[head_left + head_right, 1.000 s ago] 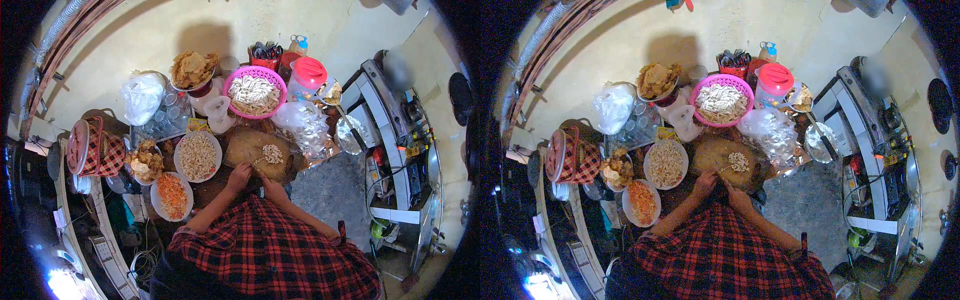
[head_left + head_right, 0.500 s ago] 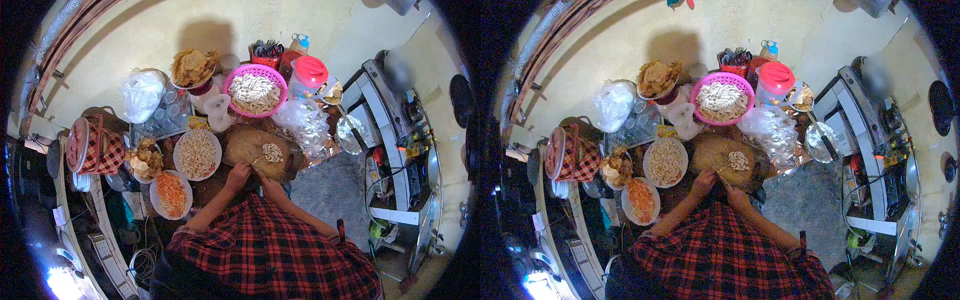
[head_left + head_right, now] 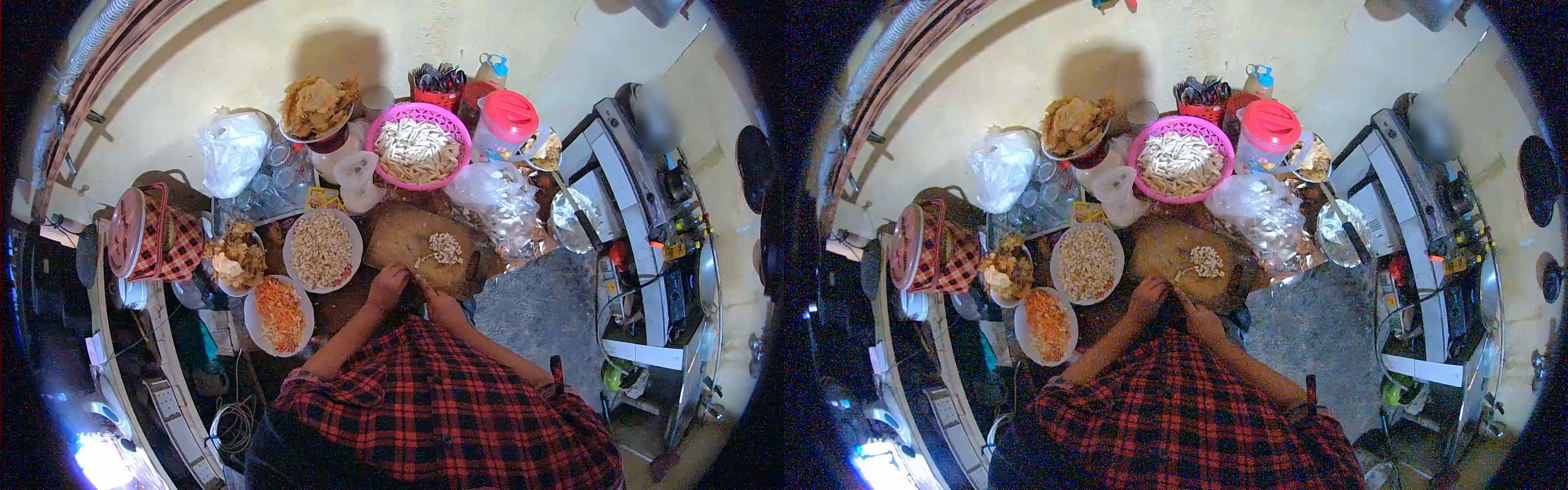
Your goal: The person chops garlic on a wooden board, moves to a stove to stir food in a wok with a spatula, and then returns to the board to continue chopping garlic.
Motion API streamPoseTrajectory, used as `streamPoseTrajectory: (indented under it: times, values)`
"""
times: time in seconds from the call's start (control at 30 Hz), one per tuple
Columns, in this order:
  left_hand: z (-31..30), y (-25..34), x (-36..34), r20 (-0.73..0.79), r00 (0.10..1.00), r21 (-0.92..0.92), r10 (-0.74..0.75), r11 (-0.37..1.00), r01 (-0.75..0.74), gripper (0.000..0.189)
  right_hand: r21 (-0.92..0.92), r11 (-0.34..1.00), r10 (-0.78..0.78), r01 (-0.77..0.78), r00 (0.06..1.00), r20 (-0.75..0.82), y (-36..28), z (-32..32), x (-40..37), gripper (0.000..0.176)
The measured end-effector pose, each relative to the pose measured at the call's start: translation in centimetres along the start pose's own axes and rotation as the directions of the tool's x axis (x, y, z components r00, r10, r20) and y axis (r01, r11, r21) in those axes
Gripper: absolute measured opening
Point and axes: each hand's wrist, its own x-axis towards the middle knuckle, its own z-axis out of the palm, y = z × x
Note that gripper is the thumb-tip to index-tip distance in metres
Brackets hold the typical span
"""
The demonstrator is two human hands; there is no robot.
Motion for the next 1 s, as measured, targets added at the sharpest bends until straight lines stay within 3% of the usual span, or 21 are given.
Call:
streamPoseTrajectory:
  times: [0.17,0.23,0.3,0.37,0.57,0.73,0.8,0.87,1.0]
  values:
    - [0.0,0.1,0.0,-0.029,1.0,-0.02,0.004,1.0,-0.005,0.014,-0.014,0.997,0.076,-0.075,0.992,0.104,-0.5,-0.3,0.6,0.063]
    - [-0.5,0.5,0.3,-0.057,0.998,-0.007,0.037,0.999,-0.037,0.013,0.013,0.998,0.052,-0.053,0.996,0.074,0.0,0.1,0.6,0.063]
    - [-1.0,0.9,0.4,0.01,0.994,-0.059,-0.107,0.993,0.107,0.012,0.039,0.999,0.024,-0.026,0.999,0.04,0.4,0.6,0.7,0.063]
    - [-1.1,1.1,0.6,-0.027,0.996,-0.082,-0.09,0.993,0.087,0.012,0.08,0.996,-0.039,0.042,0.998,-0.045,0.8,1.2,0.5,0.063]
    - [-0.3,0.6,0.2,-0.05,0.994,-0.102,-0.092,0.991,0.087,0.013,0.052,0.999,-0.008,0.005,0.998,0.062,0.3,0.8,0.5,0.062]
    - [0.3,0.1,-0.1,-0.109,0.991,-0.126,-0.071,0.99,0.058,0.011,0.066,0.997,-0.026,0.026,1.0,-0.003,0.6,1.2,0.6,0.067]
    - [0.0,0.3,-0.2,-0.009,0.994,-0.058,-0.106,0.993,0.106,0.01,0.092,0.995,-0.042,0.043,0.999,-0.015,0.8,1.5,0.5,0.067]
    - [-0.2,0.7,-0.1,-0.043,0.993,-0.072,-0.11,0.992,0.107,0.01,0.05,0.994,-0.094,0.098,0.993,-0.072,1.1,2.0,0.4,0.067]
    - [-0.2,0.5,-0.2,-0.048,0.993,-0.088,-0.108,0.991,0.104,0.011,0.058,0.997,-0.047,0.045,0.999,0.021,-0.2,0.2,0.4,0.066]
